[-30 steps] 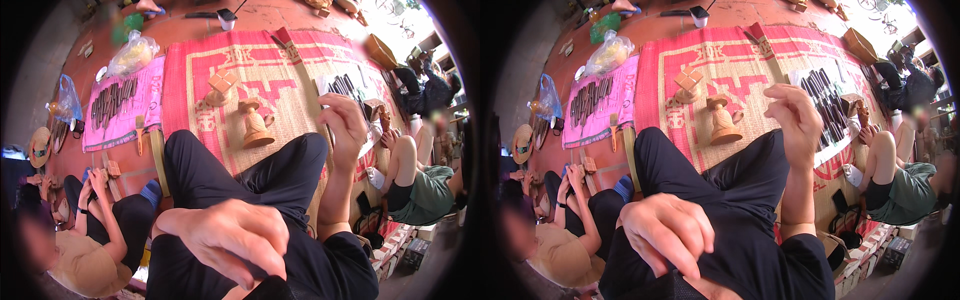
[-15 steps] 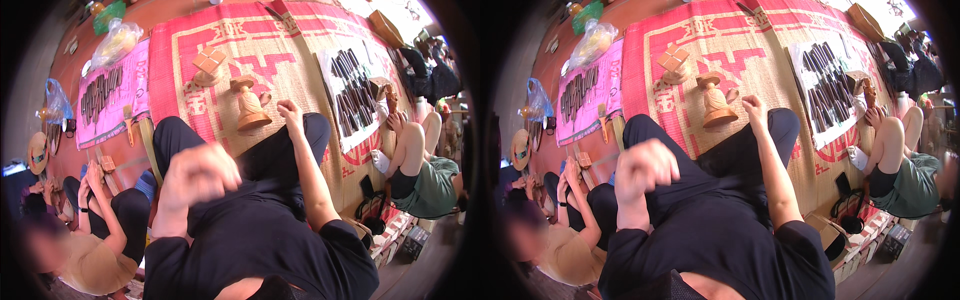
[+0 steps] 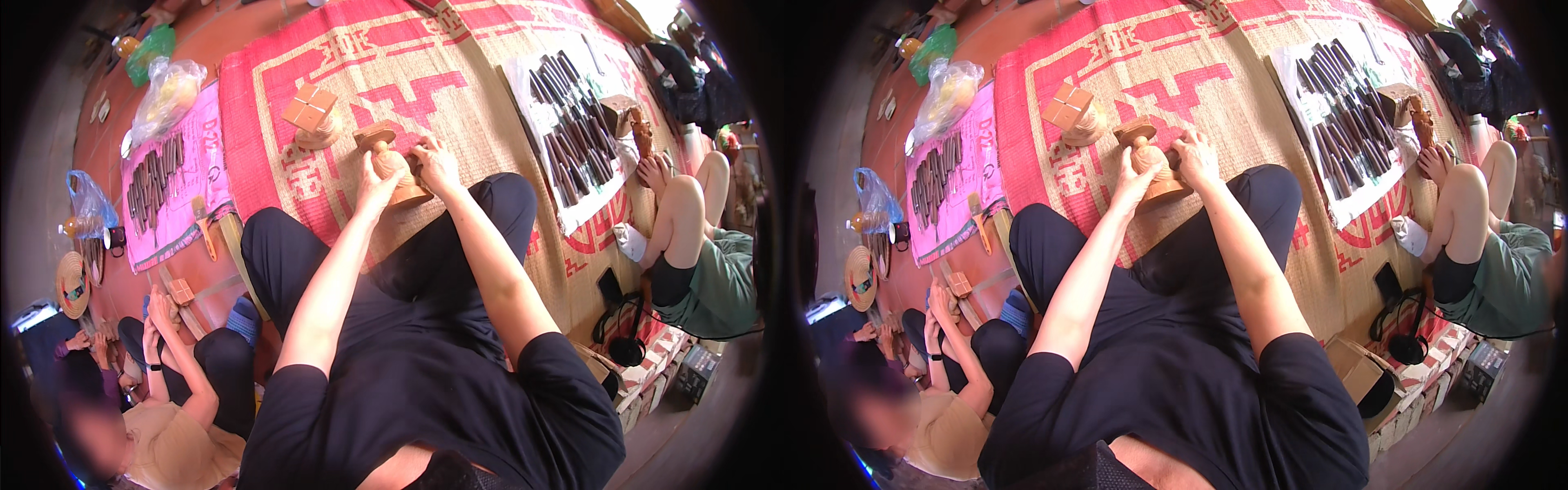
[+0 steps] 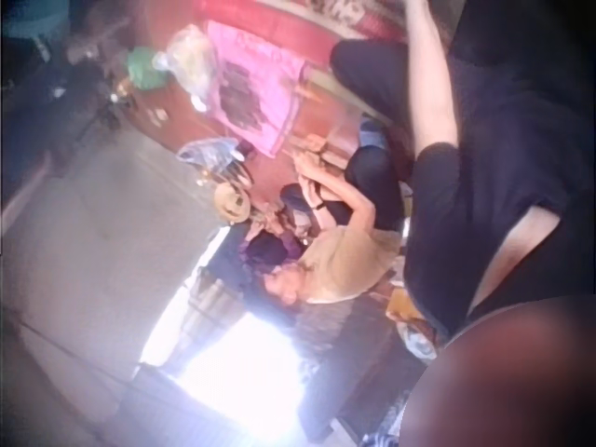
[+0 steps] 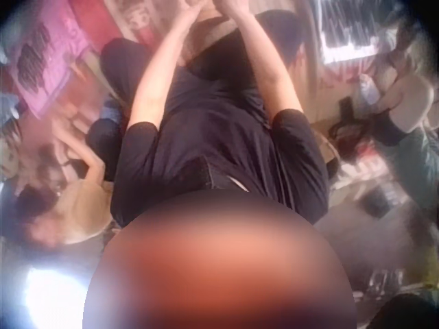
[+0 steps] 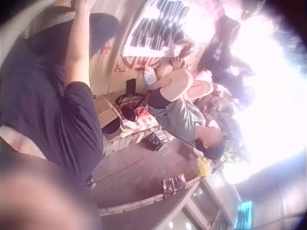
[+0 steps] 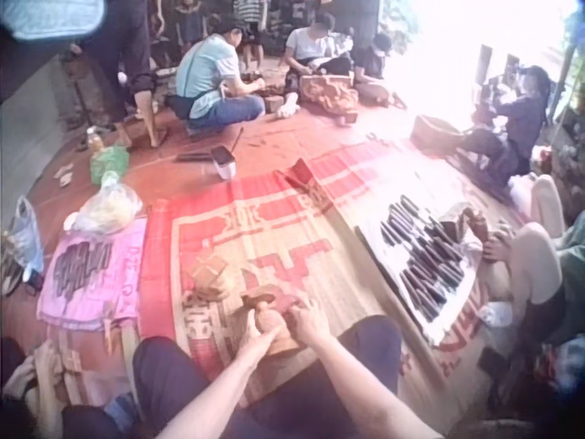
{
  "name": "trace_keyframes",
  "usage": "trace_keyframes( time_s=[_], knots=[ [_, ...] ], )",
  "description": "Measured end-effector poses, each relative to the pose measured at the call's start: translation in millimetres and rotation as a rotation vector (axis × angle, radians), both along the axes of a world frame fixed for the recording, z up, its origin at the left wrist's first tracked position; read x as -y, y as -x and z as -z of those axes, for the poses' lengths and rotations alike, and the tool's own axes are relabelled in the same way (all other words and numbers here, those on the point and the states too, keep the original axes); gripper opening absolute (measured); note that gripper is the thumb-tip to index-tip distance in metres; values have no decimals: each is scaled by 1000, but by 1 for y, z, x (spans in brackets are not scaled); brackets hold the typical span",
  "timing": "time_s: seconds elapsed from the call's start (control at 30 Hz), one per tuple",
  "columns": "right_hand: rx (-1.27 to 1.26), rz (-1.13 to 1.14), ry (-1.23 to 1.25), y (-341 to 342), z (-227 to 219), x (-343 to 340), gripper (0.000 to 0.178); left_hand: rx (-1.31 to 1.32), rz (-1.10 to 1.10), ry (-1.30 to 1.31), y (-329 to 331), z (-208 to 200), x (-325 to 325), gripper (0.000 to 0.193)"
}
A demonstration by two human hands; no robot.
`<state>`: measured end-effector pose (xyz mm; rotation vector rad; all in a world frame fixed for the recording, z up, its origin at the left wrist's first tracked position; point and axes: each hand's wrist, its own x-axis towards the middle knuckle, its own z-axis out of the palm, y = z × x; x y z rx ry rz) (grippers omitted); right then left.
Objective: The person sits on a mat and carves a small wooden object using a chisel. They hold the wood with their left hand and use the tool with their right hand to shape the piece. The person briefly pauses to handle a small paper item before resuming the carving.
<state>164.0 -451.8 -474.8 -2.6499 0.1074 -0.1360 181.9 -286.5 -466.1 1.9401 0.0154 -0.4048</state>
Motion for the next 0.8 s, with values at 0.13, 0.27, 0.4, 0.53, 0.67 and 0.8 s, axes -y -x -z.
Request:
trace_keyframes(
  time_s=[0.13,0.27,0.4,0.53,0.67,0.8],
  knots=[
    [-3,90,80,1,-8,-7,23,-58,-89,164,-12,19,13,89],
    [-88,156,57,4,-18,-3,15,-207,-86,422,-9,-14,5,88],
    [-79,176,-519,8,-11,10,21,-259,-2,463,-4,-32,-24,89],
    [-204,294,-1450,28,-52,-25,22,-181,-6,302,3,-21,-47,86],
    [-285,320,-1684,56,-45,-37,16,-259,-21,446,20,-13,-52,83],
    [-292,370,-1889,56,-52,-35,13,-228,-81,305,29,-14,-60,73]
  ],
)
